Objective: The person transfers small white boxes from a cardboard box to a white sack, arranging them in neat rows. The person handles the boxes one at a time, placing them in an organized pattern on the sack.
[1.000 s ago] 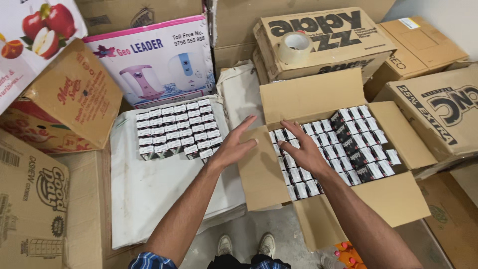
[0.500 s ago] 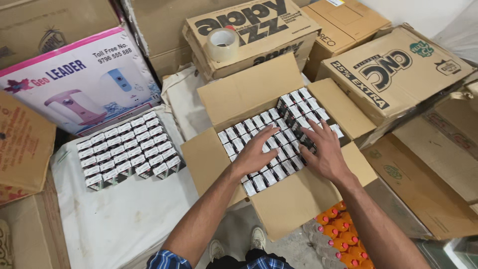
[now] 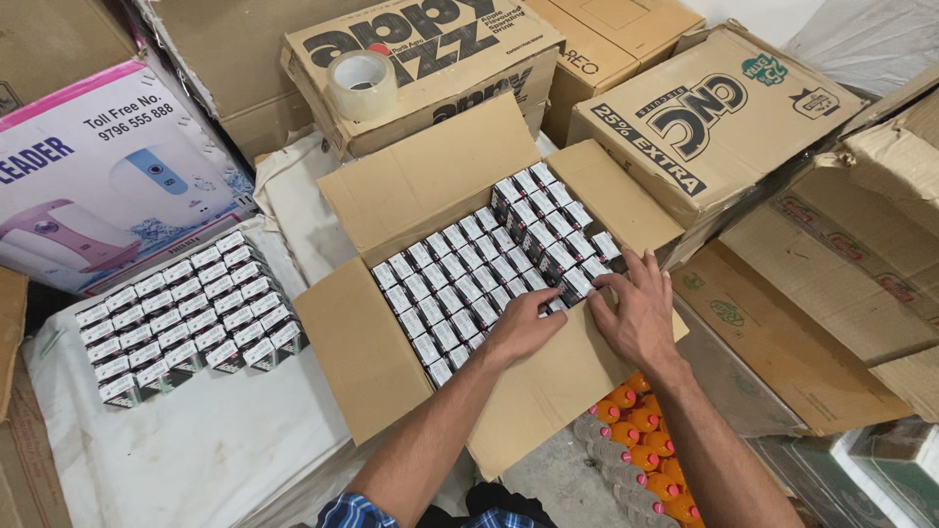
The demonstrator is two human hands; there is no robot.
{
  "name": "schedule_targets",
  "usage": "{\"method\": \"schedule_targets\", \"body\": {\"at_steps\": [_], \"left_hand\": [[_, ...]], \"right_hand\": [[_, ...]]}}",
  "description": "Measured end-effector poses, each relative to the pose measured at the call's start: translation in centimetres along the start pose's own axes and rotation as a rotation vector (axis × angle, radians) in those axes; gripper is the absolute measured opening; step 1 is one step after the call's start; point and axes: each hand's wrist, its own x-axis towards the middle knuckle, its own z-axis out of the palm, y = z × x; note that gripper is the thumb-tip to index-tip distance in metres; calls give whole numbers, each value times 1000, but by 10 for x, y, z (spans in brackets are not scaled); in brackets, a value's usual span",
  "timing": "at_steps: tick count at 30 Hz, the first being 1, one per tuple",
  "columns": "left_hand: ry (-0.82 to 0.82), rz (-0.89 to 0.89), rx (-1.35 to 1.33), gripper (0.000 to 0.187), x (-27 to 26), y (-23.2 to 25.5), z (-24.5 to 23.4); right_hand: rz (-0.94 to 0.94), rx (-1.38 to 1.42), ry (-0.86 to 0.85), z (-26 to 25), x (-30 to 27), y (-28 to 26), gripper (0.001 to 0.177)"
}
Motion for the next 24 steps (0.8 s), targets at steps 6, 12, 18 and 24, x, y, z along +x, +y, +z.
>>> {"method": "schedule_targets", "body": {"at_steps": [6, 12, 18, 24], "left_hand": [[32, -82, -10, 61, 17, -10, 6], [82, -122, -72, 30, 17, 0, 13], [178, -240, -258, 28, 24, -20, 11], [173, -317, -598, 35, 22, -25, 6]], "right_hand": [[36, 73, 5, 2, 0, -8, 25], [19, 78, -3, 5, 2, -14, 23], [-21, 106, -31, 19, -6, -21, 22], [-34, 137, -44, 24, -10, -34, 21]]}}
